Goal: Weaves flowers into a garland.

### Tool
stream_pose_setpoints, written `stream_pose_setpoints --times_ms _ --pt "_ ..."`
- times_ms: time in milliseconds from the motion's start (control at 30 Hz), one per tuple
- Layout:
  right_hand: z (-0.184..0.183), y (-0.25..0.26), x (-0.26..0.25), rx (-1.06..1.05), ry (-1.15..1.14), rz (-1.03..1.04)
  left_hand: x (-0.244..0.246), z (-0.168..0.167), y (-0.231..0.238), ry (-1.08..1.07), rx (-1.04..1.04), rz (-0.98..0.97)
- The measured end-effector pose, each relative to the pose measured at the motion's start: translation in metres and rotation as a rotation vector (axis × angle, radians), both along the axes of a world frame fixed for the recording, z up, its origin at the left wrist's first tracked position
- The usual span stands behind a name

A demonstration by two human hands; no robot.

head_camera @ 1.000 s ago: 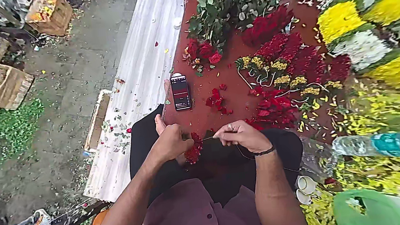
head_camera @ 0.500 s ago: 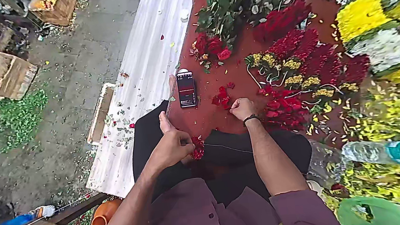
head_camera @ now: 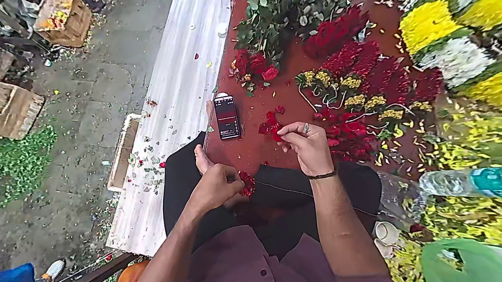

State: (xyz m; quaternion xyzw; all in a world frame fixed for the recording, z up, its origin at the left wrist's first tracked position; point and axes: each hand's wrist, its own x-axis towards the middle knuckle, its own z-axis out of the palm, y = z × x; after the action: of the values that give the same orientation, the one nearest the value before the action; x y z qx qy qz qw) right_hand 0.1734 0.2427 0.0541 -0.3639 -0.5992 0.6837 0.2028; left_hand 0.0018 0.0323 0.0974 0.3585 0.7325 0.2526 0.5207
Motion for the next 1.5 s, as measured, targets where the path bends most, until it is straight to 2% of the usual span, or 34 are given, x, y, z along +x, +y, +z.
stream_pose_setpoints --times_ms 200,467,700,833,967,1100,1333,1500 --pt "-0.017 -0.007 0.003 -0.05 0.089 0.024 -0.004 0.005 -0.001 0.036 -0.024 0.012" --pt "-0.022 -0.01 0.006 0.109 0.073 0.029 -0.003 0.005 0.004 0.07 -0.03 0.064" --pt "-0.007 -0.035 -0.005 -0.058 0.203 -0.141 -0.003 0.001 0.007 0.126 -0.038 0.156" --pt "0.007 -0.051 -0.006 -0.194 0.242 -0.123 -0.004 -0.005 0.006 0.137 -0.023 0.184" --pt "0.013 -0.076 -0.005 -0.297 0.151 -0.05 -0.004 -0.017 0.002 0.05 0.038 0.216" --pt "0.004 -0.095 -0.011 -0.316 0.028 -0.033 0.0 -0.013 0.007 -0.077 0.043 0.218" --pt "-0.002 -0.092 -0.012 -0.295 -0.065 -0.021 0.002 -0.016 0.008 -0.01 0.073 0.144" --pt "-0.005 -0.08 -0.004 -0.221 -0.248 0.167 0.003 -0.022 0.008 0.043 0.062 0.109"
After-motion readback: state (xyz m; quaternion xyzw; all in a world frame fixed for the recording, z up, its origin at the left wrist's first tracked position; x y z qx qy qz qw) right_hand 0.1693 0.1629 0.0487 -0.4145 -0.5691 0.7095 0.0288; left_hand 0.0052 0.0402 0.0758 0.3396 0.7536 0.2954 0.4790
